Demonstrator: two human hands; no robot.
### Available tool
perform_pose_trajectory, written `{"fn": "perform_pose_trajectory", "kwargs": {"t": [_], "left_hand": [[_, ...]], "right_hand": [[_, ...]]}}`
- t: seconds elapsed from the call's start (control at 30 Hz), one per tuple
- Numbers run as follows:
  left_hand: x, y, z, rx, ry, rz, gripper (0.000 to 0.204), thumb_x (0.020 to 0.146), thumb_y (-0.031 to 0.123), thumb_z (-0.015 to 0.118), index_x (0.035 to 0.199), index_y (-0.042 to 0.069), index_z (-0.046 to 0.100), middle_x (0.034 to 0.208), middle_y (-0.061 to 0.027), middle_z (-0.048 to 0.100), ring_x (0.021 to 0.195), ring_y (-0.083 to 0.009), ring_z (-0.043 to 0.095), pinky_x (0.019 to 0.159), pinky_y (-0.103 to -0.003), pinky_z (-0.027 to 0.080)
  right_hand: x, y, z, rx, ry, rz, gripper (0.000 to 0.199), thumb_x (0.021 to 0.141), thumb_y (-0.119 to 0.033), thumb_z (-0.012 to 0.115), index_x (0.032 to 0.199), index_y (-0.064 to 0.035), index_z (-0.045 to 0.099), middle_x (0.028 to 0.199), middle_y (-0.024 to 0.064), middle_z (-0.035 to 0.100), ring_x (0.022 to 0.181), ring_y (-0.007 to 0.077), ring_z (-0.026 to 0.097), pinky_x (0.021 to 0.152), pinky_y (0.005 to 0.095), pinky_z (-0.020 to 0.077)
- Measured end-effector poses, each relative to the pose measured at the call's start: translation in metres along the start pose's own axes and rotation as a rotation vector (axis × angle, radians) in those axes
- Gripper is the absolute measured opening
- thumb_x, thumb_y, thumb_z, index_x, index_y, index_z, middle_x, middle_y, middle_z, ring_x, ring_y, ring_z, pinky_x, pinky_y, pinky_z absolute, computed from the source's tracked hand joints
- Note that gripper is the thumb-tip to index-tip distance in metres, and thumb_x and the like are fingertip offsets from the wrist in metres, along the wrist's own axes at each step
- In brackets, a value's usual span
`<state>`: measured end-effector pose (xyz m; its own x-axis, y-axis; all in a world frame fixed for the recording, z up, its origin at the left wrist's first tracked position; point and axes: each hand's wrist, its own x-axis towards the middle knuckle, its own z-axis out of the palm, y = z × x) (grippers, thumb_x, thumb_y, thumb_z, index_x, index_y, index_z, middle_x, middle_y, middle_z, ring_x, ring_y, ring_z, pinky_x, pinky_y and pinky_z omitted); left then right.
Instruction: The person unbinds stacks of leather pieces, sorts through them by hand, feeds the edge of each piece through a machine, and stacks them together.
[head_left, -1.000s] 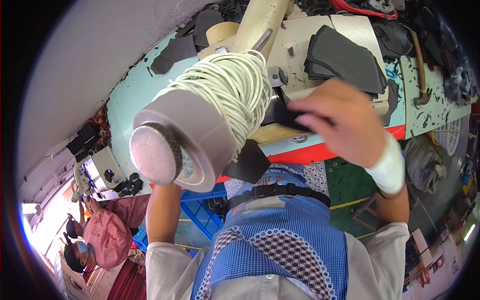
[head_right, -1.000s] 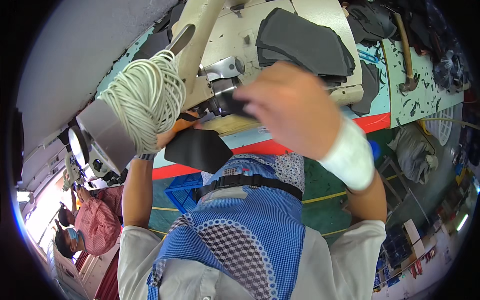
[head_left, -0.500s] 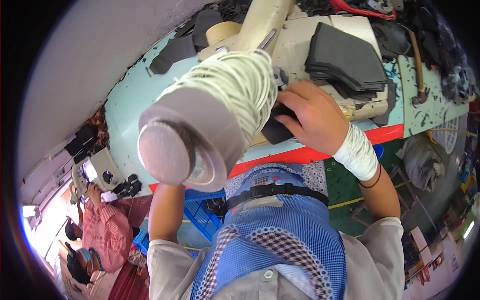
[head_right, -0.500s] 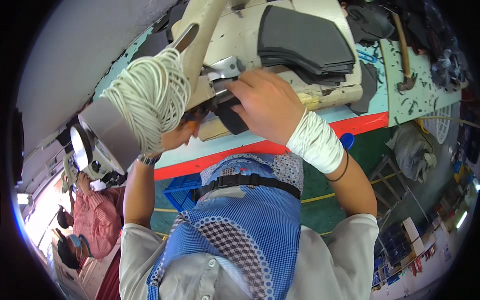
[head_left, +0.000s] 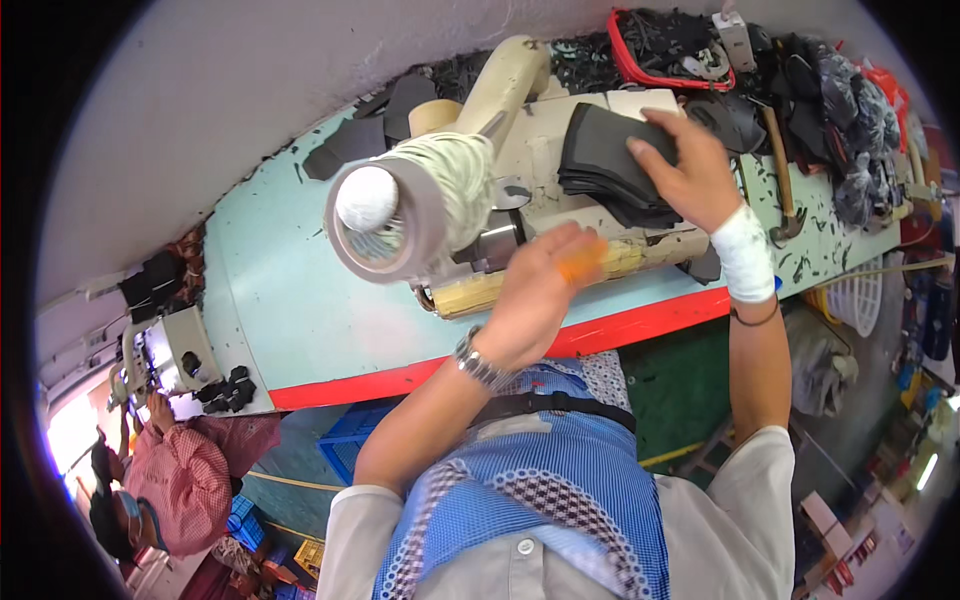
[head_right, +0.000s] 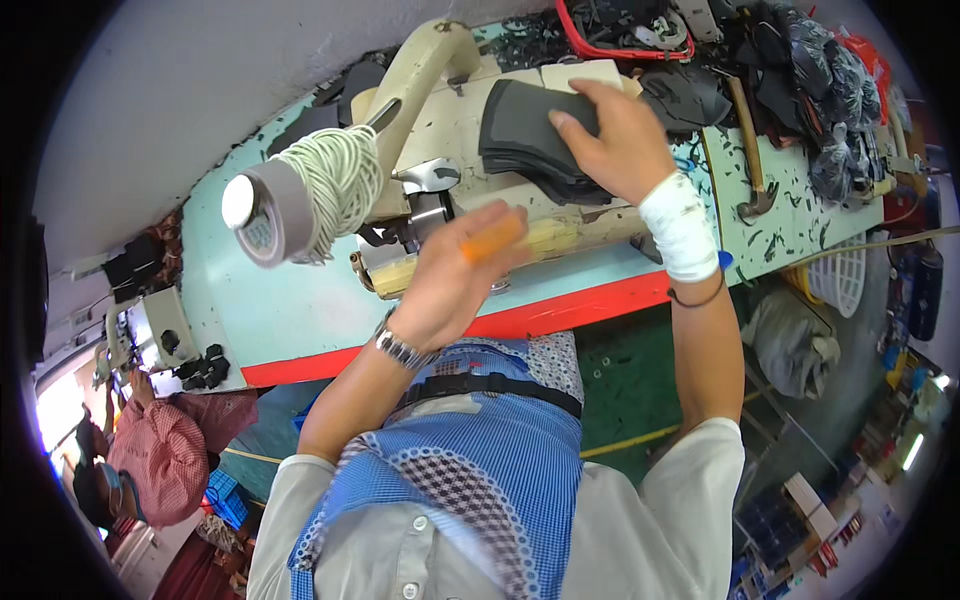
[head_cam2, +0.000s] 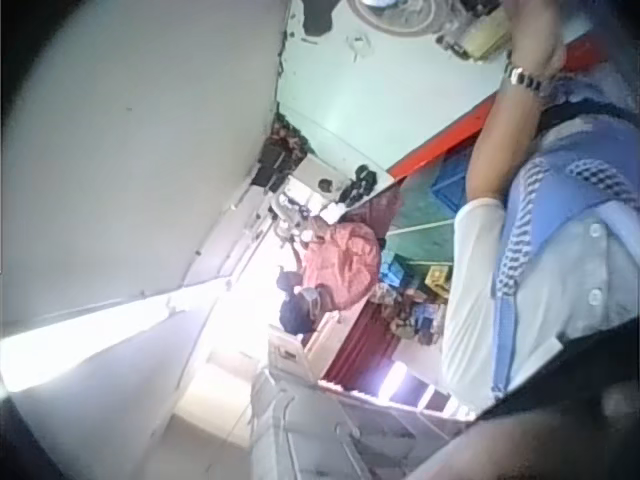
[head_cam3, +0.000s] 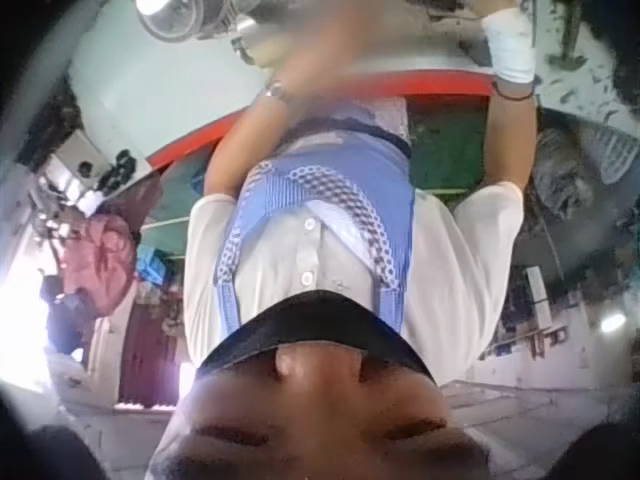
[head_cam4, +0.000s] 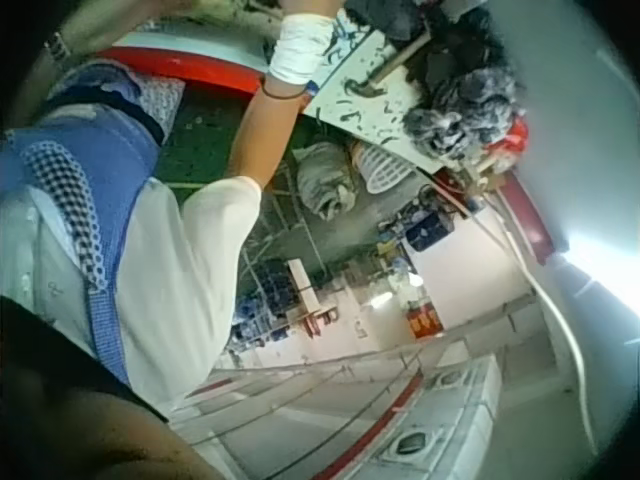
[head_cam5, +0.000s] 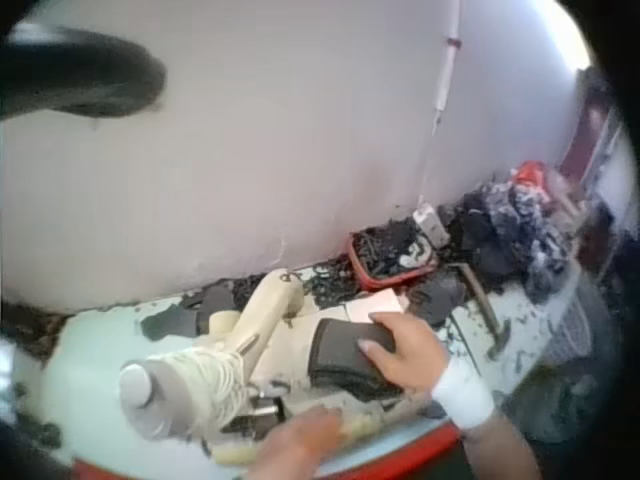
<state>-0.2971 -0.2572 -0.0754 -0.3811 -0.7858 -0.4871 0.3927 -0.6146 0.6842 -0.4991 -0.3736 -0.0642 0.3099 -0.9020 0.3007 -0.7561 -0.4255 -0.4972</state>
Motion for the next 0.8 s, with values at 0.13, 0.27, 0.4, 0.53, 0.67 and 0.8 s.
{"fn": "perform_pose_trajectory", "kwargs": {"t": [0.13,0.27,0.4,0.53,0.67,0.8], "left_hand": [[0.049,0.023,0.017,-0.234,0.263,0.124,0.036,0.094,0.025,0.061,0.120,0.001,0.057,0.119,-0.0094,0.060,0.105,-0.0176,0.059,0.091,-0.032,0.047],[0.081,0.038,0.063,0.195,0.294,0.211,0.032,0.091,0.024,0.065,0.115,0.003,0.062,0.101,-0.0048,0.067,0.086,-0.0126,0.064,0.072,-0.028,0.052],[0.084,0.020,0.062,0.249,0.236,0.362,0.034,0.094,0.024,0.062,0.120,0.002,0.058,0.108,-0.0075,0.066,0.092,-0.0148,0.065,0.076,-0.030,0.054],[0.001,-0.029,0.023,-0.297,0.191,0.180,0.052,0.092,0.029,0.062,0.134,0.001,0.047,0.129,-0.0174,0.058,0.120,-0.0292,0.057,0.105,-0.047,0.044],[-0.086,-0.118,0.021,-0.420,0.210,0.020,0.075,0.078,0.034,0.072,0.140,0.002,0.043,0.133,-0.0156,0.056,0.125,-0.0303,0.052,0.108,-0.047,0.039],[-0.087,-0.130,0.046,-0.379,0.125,-0.081,0.063,0.078,0.011,0.072,0.135,0.000,0.046,0.125,-0.0131,0.060,0.111,-0.0242,0.061,0.099,-0.039,0.048]], "right_hand": [[-0.017,0.000,0.014,0.337,-0.192,0.293,0.054,0.086,-0.039,0.064,0.112,0.0082,0.063,0.106,0.0287,0.065,0.100,0.0377,0.065,0.089,0.0381,0.0500],[-0.048,0.019,0.007,0.545,-0.025,0.271,0.043,0.088,-0.033,0.063,0.110,0.0044,0.064,0.103,0.0260,0.066,0.096,0.0396,0.064,0.086,0.0413,0.0487],[-0.130,0.065,-0.056,0.514,0.208,0.342,0.033,0.090,-0.020,0.062,0.112,0.0042,0.060,0.099,0.0196,0.067,0.087,0.0271,0.065,0.080,0.0337,0.0493],[-0.278,0.134,-0.059,0.476,-0.543,0.658,0.025,0.085,-0.020,0.064,0.090,0.0039,0.068,0.079,0.0196,0.068,0.074,0.0272,0.067,0.071,0.0358,0.0518],[-0.357,0.193,0.043,0.790,-0.518,1.152,0.038,0.085,-0.020,0.069,0.115,0.0020,0.061,0.087,0.0138,0.069,0.072,0.0187,0.066,0.066,0.0317,0.0542],[-0.436,0.326,0.173,0.401,0.073,0.565,0.039,0.085,-0.026,0.067,0.114,-0.0012,0.063,0.097,0.0178,0.070,0.087,0.0331,0.068,0.083,0.0391,0.0534]]}}
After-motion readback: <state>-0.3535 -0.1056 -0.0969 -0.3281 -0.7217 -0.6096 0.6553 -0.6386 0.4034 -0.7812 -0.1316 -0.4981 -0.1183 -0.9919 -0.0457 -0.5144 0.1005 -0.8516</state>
